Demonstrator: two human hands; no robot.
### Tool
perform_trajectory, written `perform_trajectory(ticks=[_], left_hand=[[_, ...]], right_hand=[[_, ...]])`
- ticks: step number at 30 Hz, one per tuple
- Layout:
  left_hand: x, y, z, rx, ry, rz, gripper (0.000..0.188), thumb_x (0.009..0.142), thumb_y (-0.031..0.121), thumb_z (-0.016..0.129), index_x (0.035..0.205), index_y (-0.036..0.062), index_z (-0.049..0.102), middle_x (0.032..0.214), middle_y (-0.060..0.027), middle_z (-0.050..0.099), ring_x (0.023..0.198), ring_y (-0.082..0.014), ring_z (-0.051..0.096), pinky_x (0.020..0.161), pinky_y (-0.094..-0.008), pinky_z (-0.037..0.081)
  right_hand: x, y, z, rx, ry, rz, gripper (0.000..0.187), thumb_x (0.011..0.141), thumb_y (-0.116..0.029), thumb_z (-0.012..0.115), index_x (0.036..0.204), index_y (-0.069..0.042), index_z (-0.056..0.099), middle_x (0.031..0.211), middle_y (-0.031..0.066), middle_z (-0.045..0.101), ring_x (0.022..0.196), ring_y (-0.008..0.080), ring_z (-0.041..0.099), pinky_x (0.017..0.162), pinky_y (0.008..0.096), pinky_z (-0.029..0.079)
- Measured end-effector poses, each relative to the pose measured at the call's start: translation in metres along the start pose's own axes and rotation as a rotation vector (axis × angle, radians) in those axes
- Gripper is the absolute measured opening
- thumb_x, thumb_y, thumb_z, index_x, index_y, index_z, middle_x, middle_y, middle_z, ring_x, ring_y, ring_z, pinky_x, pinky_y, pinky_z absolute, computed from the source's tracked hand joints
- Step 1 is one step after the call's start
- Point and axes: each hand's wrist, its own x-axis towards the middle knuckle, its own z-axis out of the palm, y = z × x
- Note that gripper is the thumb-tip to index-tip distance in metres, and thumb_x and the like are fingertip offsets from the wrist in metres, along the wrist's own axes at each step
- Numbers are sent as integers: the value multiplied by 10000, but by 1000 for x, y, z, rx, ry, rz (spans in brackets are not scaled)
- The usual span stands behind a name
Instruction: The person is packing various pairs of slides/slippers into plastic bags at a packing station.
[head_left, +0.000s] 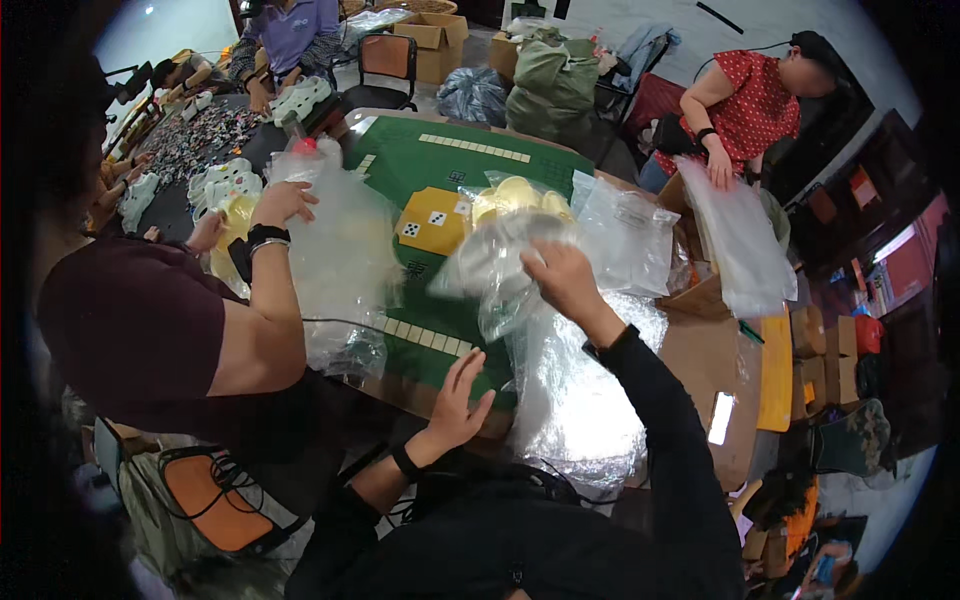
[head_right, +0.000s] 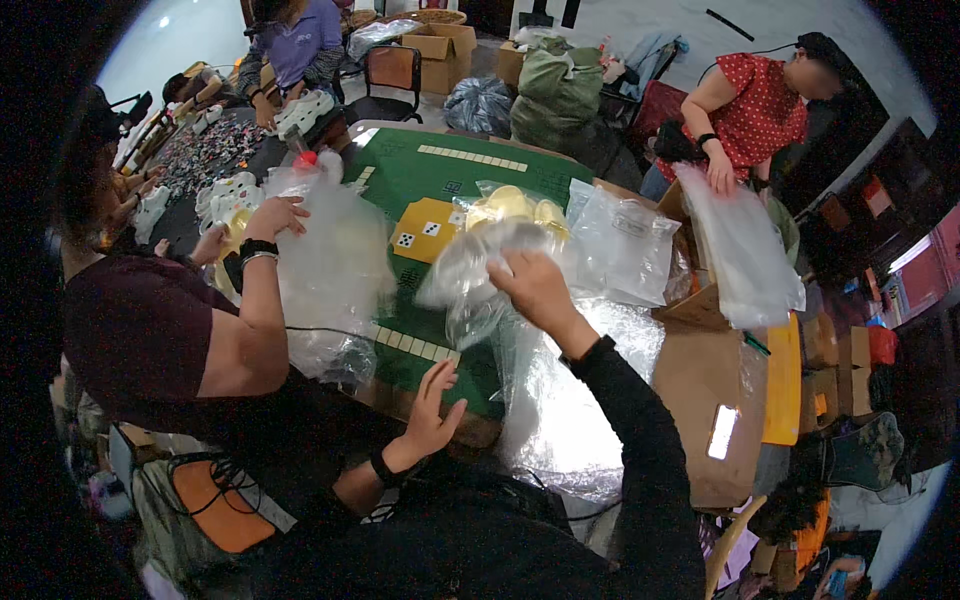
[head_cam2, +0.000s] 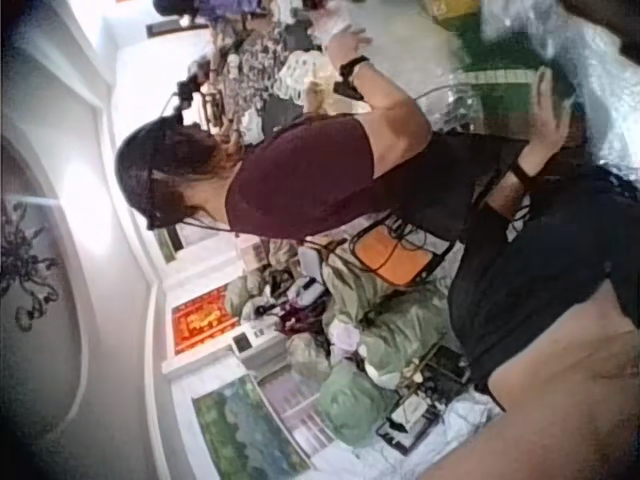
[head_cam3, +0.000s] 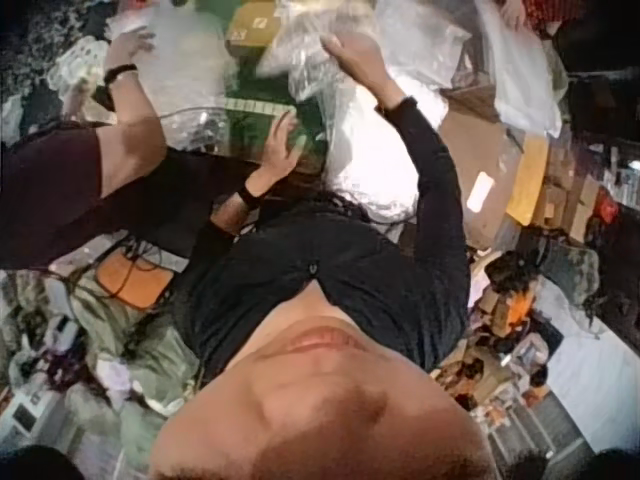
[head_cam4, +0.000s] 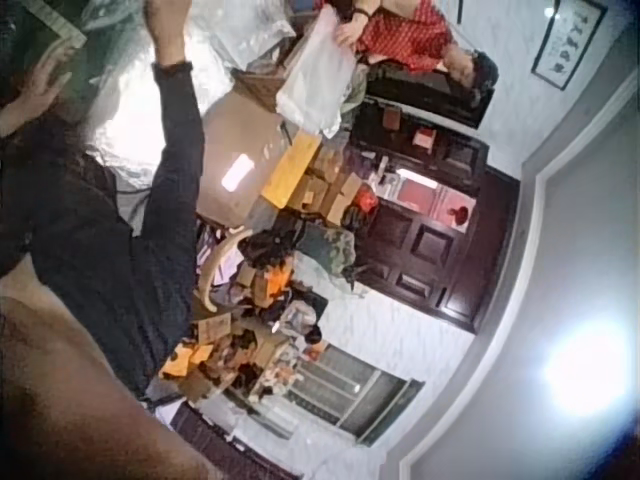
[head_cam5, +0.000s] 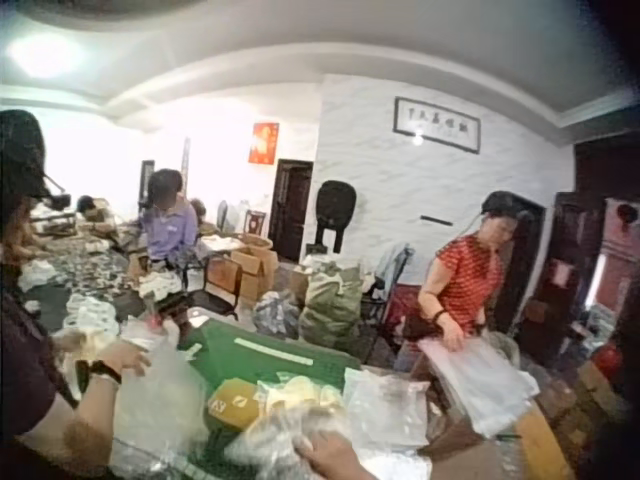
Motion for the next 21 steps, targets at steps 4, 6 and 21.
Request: perform_trajectory(ticks=[4, 6, 21], left_hand=[[-32, -65, 15, 474, -189, -123, 475, 792, 159, 565, 1245, 90, 439, 1271, -226, 362, 1119, -367, 401, 926, -453, 354], [-58, -98, 24, 637, -424, -303, 499, 803, 215, 556, 1269, 112, 414, 1319, -254, 301, 1191, -444, 304, 953, -514, 309], [-103, -126, 50, 784, -907, -355, 577, 831, 250, 466, 1350, 66, 291, 1389, -333, 60, 1256, -540, 91, 998, -587, 166]], right_hand=[[21, 26, 39, -189, 50, 21, 292, 728, -71, 538, 1018, -97, 515, 1014, 123, 538, 826, 276, 547, 655, 379, 426], [6, 22, 77, -225, -168, 136, 401, 722, -53, 542, 1120, -74, 498, 1185, 180, 472, 975, 308, 500, 798, 404, 402], [-239, -158, 128, 679, -969, 300, 441, 751, -198, 585, 1165, -52, 537, 1377, 183, 298, 1207, 331, 374, 954, 382, 372]])
